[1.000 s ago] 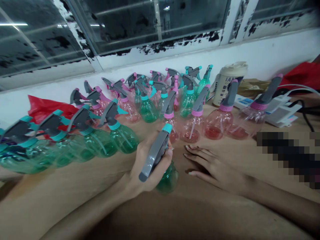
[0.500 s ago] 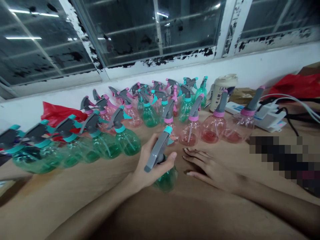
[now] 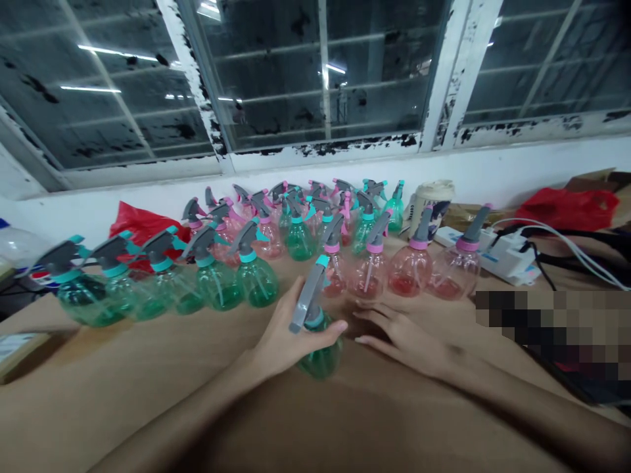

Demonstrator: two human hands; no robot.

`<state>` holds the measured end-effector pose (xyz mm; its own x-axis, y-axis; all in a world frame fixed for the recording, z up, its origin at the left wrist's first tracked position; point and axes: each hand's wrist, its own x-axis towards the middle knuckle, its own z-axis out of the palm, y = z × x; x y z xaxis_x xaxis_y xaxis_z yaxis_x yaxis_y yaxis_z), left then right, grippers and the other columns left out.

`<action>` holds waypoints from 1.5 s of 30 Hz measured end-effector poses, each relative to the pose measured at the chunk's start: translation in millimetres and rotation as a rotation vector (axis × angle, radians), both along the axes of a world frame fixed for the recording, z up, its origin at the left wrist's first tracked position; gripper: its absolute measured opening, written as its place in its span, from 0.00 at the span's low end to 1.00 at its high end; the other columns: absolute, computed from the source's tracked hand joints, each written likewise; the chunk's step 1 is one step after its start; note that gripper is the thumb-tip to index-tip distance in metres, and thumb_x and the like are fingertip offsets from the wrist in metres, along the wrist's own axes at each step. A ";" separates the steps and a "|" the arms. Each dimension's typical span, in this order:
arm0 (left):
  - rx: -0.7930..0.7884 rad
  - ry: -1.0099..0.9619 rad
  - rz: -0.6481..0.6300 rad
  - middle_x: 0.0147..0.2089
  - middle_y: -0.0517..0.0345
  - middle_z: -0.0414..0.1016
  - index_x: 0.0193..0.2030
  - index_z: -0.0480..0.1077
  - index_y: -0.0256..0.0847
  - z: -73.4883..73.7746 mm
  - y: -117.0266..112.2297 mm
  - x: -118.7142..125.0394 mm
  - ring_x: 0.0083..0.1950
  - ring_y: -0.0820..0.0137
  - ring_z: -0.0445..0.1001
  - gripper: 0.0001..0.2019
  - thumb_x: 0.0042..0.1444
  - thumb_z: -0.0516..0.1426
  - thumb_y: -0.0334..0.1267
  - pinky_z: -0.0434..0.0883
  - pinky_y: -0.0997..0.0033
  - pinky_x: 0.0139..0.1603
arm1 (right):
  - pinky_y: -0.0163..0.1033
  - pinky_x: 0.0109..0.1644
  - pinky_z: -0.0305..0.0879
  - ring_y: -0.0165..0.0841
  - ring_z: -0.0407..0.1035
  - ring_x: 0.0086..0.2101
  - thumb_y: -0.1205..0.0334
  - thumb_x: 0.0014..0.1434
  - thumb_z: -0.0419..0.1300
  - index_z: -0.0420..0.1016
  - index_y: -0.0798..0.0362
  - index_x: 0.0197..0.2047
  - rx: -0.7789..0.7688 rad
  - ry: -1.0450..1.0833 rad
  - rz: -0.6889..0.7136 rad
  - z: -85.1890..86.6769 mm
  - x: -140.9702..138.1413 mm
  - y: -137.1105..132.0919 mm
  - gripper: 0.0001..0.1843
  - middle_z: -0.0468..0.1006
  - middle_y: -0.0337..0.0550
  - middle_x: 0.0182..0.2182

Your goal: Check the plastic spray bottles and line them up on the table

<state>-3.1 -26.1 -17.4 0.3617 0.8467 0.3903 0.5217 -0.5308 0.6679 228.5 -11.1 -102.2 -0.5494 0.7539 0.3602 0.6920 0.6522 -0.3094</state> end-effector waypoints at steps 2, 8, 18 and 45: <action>-0.027 -0.004 0.009 0.52 0.49 0.68 0.57 0.55 0.44 -0.8 -3.5 -2.4 0.52 0.58 0.69 0.29 0.50 0.61 0.42 0.69 0.53 0.51 | 0.49 0.50 0.68 0.41 0.69 0.49 0.50 0.63 0.50 0.65 0.52 0.54 0.023 0.009 -0.042 18.8 -2.9 1.1 0.21 0.73 0.50 0.50; -0.075 -0.039 0.062 0.49 0.51 0.67 0.53 0.55 0.43 -1.0 -14.0 -9.5 0.49 0.62 0.69 0.23 0.53 0.59 0.40 0.67 0.54 0.50 | 0.45 0.34 0.68 0.44 0.75 0.34 0.51 0.62 0.50 0.69 0.53 0.49 0.045 -0.020 -0.370 67.1 -22.2 18.5 0.19 0.79 0.48 0.33; 0.032 0.223 0.143 0.40 0.59 0.69 0.41 0.64 0.43 15.2 -14.0 -42.1 0.39 0.65 0.70 0.11 0.58 0.55 0.46 0.67 0.64 0.41 | 0.49 0.33 0.65 0.51 0.74 0.34 0.43 0.59 0.49 0.54 0.60 0.62 0.036 -0.009 -0.543 72.0 -61.9 54.1 0.36 0.78 0.58 0.38; 0.077 0.276 0.199 0.38 0.52 0.71 0.41 0.61 0.38 16.7 85.3 -46.1 0.40 0.61 0.75 0.12 0.57 0.54 0.44 0.71 0.62 0.38 | 0.44 0.27 0.61 0.47 0.73 0.29 0.37 0.57 0.47 0.68 0.58 0.47 -0.030 -0.068 -0.529 67.4 -64.6 55.0 0.32 0.77 0.53 0.29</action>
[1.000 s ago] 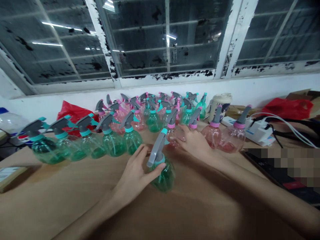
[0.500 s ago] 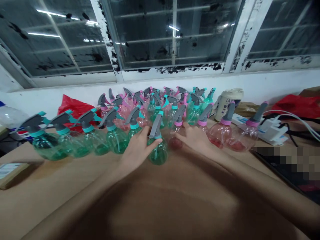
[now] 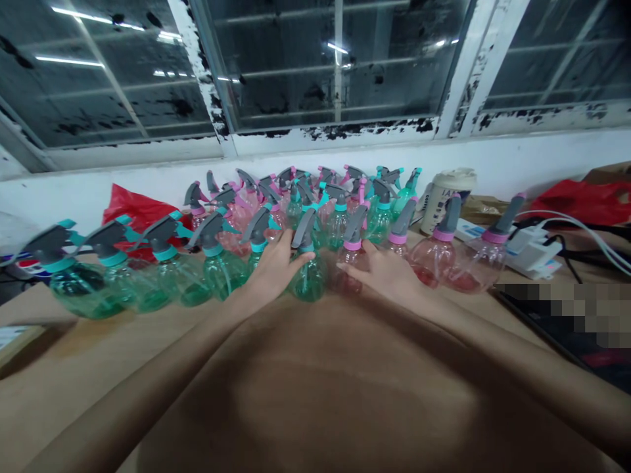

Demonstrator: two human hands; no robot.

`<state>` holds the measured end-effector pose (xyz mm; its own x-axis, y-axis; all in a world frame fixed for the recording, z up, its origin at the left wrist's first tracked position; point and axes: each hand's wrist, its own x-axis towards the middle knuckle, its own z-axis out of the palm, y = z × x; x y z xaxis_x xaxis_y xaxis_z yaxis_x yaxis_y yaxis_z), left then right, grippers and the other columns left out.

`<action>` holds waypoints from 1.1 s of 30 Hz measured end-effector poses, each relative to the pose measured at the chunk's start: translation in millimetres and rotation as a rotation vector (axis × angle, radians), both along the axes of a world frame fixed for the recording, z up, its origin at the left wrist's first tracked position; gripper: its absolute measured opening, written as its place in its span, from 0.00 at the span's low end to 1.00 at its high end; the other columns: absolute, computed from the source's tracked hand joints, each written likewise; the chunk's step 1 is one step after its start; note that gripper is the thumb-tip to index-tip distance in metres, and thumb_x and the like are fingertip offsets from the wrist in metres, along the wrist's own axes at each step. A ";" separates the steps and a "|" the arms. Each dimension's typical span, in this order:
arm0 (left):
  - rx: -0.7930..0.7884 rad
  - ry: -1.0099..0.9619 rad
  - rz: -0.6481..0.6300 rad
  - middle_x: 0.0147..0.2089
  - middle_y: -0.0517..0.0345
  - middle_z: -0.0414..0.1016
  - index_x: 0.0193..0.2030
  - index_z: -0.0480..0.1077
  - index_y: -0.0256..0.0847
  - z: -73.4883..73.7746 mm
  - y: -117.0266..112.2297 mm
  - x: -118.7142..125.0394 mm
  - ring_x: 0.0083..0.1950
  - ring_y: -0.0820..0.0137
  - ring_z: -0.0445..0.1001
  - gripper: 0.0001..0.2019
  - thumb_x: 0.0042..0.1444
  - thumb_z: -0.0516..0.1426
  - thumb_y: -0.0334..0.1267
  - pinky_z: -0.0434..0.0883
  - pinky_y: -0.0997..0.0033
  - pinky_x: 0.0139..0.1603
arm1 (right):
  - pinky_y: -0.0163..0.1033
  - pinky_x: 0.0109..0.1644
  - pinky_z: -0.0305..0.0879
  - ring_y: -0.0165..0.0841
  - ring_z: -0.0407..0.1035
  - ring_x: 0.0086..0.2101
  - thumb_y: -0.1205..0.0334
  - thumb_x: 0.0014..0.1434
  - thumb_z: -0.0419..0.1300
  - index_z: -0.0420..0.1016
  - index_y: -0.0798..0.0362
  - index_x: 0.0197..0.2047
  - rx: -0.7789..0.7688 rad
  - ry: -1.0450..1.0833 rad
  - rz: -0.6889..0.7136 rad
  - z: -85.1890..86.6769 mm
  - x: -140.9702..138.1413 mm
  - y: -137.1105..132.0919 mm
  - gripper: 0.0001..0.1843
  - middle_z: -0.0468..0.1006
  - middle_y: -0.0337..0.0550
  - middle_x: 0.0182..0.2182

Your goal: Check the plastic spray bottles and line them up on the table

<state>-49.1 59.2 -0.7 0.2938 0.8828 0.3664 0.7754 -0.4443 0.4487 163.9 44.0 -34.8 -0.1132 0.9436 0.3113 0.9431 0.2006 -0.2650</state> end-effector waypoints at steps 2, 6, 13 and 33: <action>0.005 -0.014 -0.004 0.37 0.53 0.71 0.39 0.61 0.39 -0.1 2.4 -0.6 0.40 0.61 0.75 0.11 0.56 0.55 0.44 0.71 0.63 0.37 | 0.43 0.26 0.60 0.46 0.72 0.28 0.37 0.57 0.47 0.68 0.58 0.46 0.008 0.000 0.001 -0.8 0.0 -3.9 0.32 0.76 0.51 0.27; 0.012 -0.032 -0.019 0.34 0.56 0.70 0.35 0.60 0.40 0.5 6.1 -3.2 0.39 0.61 0.75 0.11 0.55 0.56 0.44 0.71 0.64 0.37 | 0.42 0.25 0.59 0.44 0.72 0.25 0.36 0.57 0.46 0.68 0.58 0.45 0.033 -0.013 0.014 -2.2 0.4 -15.7 0.32 0.75 0.48 0.23; 0.027 -0.066 -0.022 0.37 0.55 0.73 0.36 0.62 0.41 -4.2 10.4 -6.4 0.41 0.60 0.77 0.12 0.54 0.57 0.46 0.73 0.64 0.38 | 0.42 0.26 0.61 0.46 0.73 0.28 0.34 0.57 0.45 0.66 0.57 0.49 0.022 -0.019 0.052 1.7 5.5 -45.4 0.34 0.76 0.50 0.26; -0.261 -0.125 -0.327 0.60 0.54 0.66 0.62 0.54 0.52 2.0 -100.5 30.0 0.57 0.58 0.68 0.35 0.48 0.62 0.50 0.67 0.54 0.55 | 0.41 0.28 0.63 0.42 0.73 0.32 0.35 0.55 0.50 0.64 0.53 0.41 0.071 0.196 0.231 -11.6 3.7 -115.4 0.28 0.77 0.47 0.34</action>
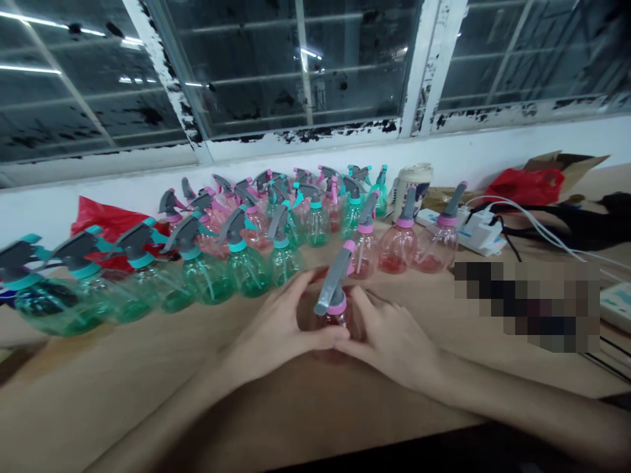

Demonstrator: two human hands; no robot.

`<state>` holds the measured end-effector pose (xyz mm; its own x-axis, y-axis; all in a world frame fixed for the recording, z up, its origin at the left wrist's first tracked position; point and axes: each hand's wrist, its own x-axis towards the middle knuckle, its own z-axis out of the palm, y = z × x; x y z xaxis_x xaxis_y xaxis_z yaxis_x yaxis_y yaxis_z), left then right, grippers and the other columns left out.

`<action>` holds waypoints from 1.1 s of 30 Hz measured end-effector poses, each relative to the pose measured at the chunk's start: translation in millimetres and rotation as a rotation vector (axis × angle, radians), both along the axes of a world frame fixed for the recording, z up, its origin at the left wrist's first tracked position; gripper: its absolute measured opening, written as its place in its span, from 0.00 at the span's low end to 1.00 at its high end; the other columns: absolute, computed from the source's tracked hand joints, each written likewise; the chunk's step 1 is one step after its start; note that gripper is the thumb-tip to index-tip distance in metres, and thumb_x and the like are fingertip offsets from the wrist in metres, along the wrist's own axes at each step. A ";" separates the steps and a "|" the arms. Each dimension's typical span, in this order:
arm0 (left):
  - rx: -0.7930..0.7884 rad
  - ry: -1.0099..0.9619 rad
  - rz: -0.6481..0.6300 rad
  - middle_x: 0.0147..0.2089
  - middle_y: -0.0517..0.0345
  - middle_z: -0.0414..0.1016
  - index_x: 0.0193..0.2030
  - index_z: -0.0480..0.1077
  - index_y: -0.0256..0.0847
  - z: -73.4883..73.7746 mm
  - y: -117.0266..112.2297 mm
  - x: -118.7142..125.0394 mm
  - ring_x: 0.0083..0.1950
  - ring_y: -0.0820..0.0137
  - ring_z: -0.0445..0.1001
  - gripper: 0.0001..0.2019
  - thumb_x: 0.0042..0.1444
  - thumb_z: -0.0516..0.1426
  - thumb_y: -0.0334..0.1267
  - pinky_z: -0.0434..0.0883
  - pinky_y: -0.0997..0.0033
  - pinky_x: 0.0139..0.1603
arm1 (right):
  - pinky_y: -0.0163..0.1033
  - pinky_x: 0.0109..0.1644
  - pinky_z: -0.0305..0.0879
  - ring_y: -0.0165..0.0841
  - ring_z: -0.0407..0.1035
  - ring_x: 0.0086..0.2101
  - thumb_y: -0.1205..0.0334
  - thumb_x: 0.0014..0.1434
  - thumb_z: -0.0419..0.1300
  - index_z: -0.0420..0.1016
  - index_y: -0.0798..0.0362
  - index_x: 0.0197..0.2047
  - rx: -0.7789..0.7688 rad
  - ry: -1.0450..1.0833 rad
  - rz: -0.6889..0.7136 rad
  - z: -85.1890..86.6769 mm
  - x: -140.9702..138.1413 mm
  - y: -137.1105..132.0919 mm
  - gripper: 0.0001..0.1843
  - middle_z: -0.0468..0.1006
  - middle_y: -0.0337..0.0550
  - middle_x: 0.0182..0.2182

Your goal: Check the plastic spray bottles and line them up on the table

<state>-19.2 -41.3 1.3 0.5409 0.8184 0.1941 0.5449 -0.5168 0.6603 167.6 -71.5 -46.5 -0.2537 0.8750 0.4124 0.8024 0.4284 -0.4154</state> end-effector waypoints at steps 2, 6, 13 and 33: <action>-0.036 -0.070 -0.050 0.51 0.53 0.72 0.62 0.54 0.49 2.4 -1.9 13.3 0.50 0.59 0.72 0.34 0.50 0.62 0.47 0.69 0.55 0.52 | 0.43 0.32 0.65 0.42 0.73 0.33 0.35 0.53 0.53 0.63 0.53 0.42 -0.033 0.058 0.046 -2.9 -4.5 -4.7 0.28 0.76 0.46 0.34; -0.069 -0.222 -0.034 0.40 0.55 0.73 0.54 0.63 0.43 -2.3 -1.1 31.3 0.41 0.63 0.73 0.21 0.54 0.58 0.43 0.70 0.60 0.45 | 0.50 0.43 0.66 0.44 0.70 0.40 0.36 0.50 0.57 0.65 0.56 0.46 -0.012 0.082 0.094 -6.0 -8.6 -8.9 0.33 0.75 0.50 0.39; 0.030 -0.379 0.042 0.28 0.64 0.64 0.34 0.65 0.43 -20.1 6.3 44.0 0.28 0.73 0.63 0.06 0.49 0.51 0.30 0.65 0.72 0.32 | 0.56 0.59 0.55 0.46 0.61 0.55 0.39 0.54 0.56 0.56 0.57 0.59 -0.050 -0.033 0.250 -20.1 34.0 -1.1 0.39 0.68 0.57 0.55; -0.018 -0.271 0.058 0.21 0.67 0.55 0.29 0.57 0.45 -10.2 31.5 56.4 0.21 0.74 0.57 0.02 0.48 0.50 0.36 0.62 0.73 0.21 | 0.50 0.52 0.65 0.39 0.67 0.48 0.55 0.59 0.56 0.65 0.51 0.48 0.023 -0.013 0.015 -71.9 126.7 39.7 0.15 0.71 0.48 0.46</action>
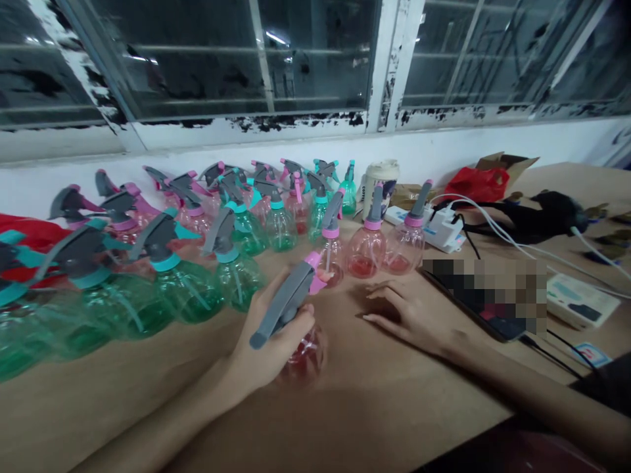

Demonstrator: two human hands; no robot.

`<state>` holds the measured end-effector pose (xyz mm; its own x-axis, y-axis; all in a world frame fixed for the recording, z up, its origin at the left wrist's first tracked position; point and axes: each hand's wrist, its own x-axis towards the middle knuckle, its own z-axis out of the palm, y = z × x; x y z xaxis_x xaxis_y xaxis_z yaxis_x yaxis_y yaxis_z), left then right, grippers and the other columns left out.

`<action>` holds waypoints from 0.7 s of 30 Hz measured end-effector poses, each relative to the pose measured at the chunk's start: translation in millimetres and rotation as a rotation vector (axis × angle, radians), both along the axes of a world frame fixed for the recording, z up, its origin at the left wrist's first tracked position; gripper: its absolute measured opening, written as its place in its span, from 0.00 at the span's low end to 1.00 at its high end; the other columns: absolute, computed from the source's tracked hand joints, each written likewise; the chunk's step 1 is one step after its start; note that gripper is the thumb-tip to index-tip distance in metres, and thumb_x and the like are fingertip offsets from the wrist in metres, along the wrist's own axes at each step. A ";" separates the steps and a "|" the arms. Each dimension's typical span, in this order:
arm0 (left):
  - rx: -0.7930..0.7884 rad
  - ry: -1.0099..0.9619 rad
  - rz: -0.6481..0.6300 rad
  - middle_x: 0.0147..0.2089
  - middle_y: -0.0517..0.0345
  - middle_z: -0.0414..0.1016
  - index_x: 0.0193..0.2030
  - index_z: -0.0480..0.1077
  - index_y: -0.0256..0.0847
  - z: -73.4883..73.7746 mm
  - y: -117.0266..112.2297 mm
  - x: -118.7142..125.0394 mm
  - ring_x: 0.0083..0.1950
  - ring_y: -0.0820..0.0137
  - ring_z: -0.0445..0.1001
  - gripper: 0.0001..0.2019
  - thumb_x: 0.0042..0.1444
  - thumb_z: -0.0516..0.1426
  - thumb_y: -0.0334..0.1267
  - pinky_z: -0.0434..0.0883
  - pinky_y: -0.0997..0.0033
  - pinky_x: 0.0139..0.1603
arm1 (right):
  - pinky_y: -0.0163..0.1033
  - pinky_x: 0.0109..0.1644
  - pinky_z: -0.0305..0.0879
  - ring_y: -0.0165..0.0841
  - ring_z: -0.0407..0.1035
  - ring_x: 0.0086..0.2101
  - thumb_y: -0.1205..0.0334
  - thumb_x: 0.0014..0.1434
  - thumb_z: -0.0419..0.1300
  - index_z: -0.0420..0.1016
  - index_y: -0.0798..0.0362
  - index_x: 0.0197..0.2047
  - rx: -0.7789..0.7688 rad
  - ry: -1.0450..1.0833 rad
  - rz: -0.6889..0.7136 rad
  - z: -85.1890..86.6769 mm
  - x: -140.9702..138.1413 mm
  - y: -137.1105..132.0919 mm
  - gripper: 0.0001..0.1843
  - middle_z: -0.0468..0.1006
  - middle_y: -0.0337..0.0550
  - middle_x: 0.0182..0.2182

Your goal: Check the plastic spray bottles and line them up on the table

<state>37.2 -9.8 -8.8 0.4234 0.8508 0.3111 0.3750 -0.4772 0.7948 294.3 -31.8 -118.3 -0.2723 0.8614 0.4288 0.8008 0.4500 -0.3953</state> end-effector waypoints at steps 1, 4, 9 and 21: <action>-0.014 0.008 0.003 0.22 0.67 0.56 0.30 0.58 0.45 -0.1 0.3 -0.3 0.21 0.73 0.58 0.02 0.48 0.50 0.37 0.62 0.73 0.21 | 0.51 0.53 0.64 0.39 0.66 0.50 0.54 0.59 0.56 0.65 0.51 0.49 -0.006 -0.008 0.010 -1.9 1.0 0.7 0.16 0.70 0.49 0.48; -0.041 0.026 0.018 0.23 0.66 0.59 0.31 0.60 0.45 0.1 1.3 -1.0 0.22 0.73 0.62 0.03 0.48 0.51 0.37 0.65 0.73 0.22 | 0.53 0.56 0.62 0.40 0.63 0.53 0.55 0.61 0.54 0.64 0.52 0.50 -0.006 -0.029 0.021 -4.7 3.1 2.0 0.16 0.68 0.51 0.50; -0.043 0.054 -0.020 0.23 0.65 0.65 0.33 0.62 0.46 4.1 4.1 -1.7 0.23 0.71 0.66 0.04 0.48 0.51 0.38 0.68 0.72 0.24 | 0.54 0.55 0.63 0.39 0.64 0.52 0.59 0.63 0.50 0.66 0.51 0.48 0.023 -0.031 0.014 -4.6 4.3 3.5 0.11 0.71 0.50 0.50; -0.005 0.120 -0.001 0.33 0.60 0.74 0.43 0.65 0.47 -6.9 7.5 -6.5 0.29 0.67 0.72 0.13 0.49 0.52 0.39 0.73 0.66 0.33 | 0.54 0.57 0.61 0.42 0.65 0.53 0.52 0.59 0.56 0.64 0.51 0.53 0.007 -0.128 0.010 2.4 7.4 -2.3 0.21 0.72 0.50 0.50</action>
